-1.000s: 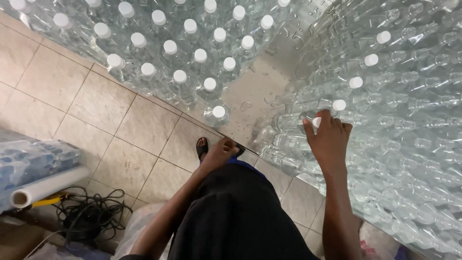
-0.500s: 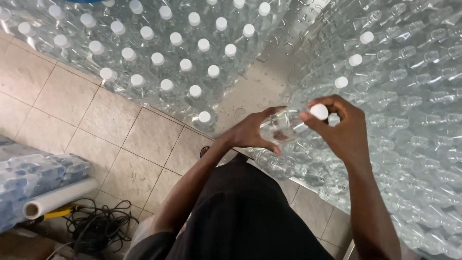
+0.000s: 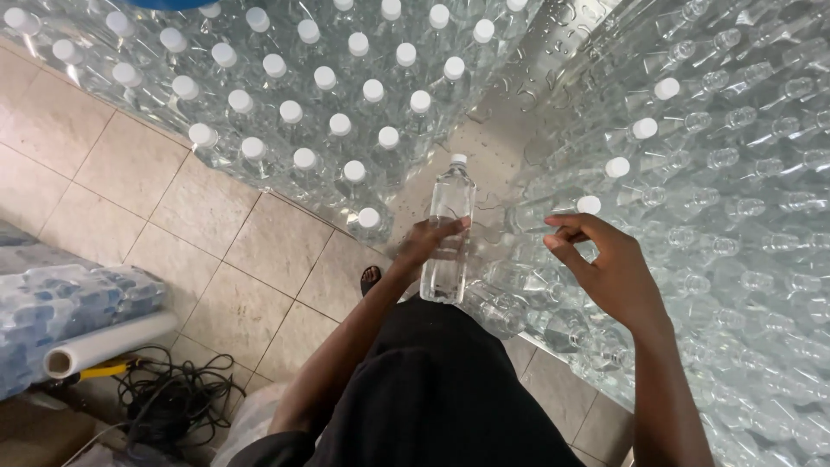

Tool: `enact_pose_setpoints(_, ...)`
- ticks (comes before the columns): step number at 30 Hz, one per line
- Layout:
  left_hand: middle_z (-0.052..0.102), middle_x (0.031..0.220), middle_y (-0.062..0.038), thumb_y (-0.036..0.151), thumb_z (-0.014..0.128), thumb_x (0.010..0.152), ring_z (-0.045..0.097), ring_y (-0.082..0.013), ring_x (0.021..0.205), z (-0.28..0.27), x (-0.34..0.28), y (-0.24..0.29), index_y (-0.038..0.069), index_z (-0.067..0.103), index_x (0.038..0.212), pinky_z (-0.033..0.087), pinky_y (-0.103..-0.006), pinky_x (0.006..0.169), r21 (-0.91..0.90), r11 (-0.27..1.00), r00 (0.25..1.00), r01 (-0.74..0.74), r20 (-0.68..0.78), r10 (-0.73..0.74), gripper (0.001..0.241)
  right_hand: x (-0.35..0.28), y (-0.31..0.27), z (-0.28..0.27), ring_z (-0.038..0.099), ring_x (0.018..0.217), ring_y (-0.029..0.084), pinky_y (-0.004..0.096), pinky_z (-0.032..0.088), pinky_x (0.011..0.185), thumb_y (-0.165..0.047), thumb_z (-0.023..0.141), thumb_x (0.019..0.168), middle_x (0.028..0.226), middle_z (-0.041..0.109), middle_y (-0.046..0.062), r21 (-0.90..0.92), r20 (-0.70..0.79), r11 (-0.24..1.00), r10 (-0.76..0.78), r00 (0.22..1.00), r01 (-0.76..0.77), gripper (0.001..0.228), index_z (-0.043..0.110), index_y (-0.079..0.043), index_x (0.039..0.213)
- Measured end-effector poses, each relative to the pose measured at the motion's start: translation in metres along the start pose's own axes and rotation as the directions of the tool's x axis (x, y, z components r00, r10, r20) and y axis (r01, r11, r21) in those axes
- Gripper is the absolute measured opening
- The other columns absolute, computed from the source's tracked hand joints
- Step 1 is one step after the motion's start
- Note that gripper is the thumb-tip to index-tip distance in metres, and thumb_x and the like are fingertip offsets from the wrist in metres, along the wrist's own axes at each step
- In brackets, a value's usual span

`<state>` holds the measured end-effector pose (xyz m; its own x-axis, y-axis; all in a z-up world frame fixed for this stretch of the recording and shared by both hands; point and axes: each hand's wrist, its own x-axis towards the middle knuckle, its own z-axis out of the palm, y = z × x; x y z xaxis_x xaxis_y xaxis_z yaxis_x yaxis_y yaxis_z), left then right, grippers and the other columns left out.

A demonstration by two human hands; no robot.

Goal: Manually placing plastic caps onto the necks of clear water bottles arranged in a grid on a table.

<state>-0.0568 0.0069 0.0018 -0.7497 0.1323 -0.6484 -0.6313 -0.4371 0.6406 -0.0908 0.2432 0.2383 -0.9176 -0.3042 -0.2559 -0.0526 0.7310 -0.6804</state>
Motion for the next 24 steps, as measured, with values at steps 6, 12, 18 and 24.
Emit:
enact_pose_setpoints(6,0.073,0.122,-0.029,0.035,0.096,0.084,0.079,-0.0427,0.108,0.01,-0.008,0.011,-0.009,0.067,0.134,0.068,-0.0536,0.093,0.009,1.0,1.0,-0.008,0.003,0.008,0.072,0.005,-0.005,0.007,0.077,0.11,0.033,0.048,0.06,0.089,-0.023,0.073,0.109,0.104,0.079,0.018,-0.035,0.001,0.999,-0.029,1.0,0.029,0.029,0.078,-0.004,0.131)
enact_pose_setpoints(12,0.073,0.118,-0.026,0.039,0.097,0.08,0.078,-0.0372,0.112,0.02,-0.041,0.044,-0.011,0.066,0.133,0.067,-0.0454,0.093,0.139,0.99,0.999,-0.039,-0.009,0.04,0.08,0.023,-0.007,0.017,0.076,0.113,0.036,0.05,0.06,0.092,-0.023,0.071,0.111,0.109,0.077,0.019,-0.153,0.003,0.983,-0.102,0.995,0.101,0.029,0.078,-0.003,0.131)
enact_pose_setpoints(18,0.066,0.135,-0.033,0.041,0.094,0.081,0.068,-0.0455,0.131,0.02,-0.049,0.044,-0.008,0.052,0.148,0.061,-0.0522,0.105,0.33,0.937,0.993,-0.116,0.052,0.105,0.093,0.054,-0.003,0.016,0.066,0.132,0.045,0.054,0.056,0.106,-0.017,0.062,0.113,0.142,0.067,0.025,-0.079,0.102,0.962,-0.251,0.962,0.26,0.039,0.065,-0.001,0.148)
enact_pose_setpoints(24,0.076,0.113,-0.018,0.019,0.102,0.075,0.075,-0.0207,0.099,0.022,-0.05,0.04,-0.002,0.045,0.152,0.067,-0.0333,0.089,0.306,0.918,0.957,-0.251,0.221,0.188,0.098,0.063,-0.023,-0.006,0.063,0.133,0.053,0.063,0.057,0.105,-0.012,0.058,0.111,0.152,0.061,0.03,-0.038,0.274,0.942,-0.31,0.91,0.332,0.039,0.064,-0.001,0.147)
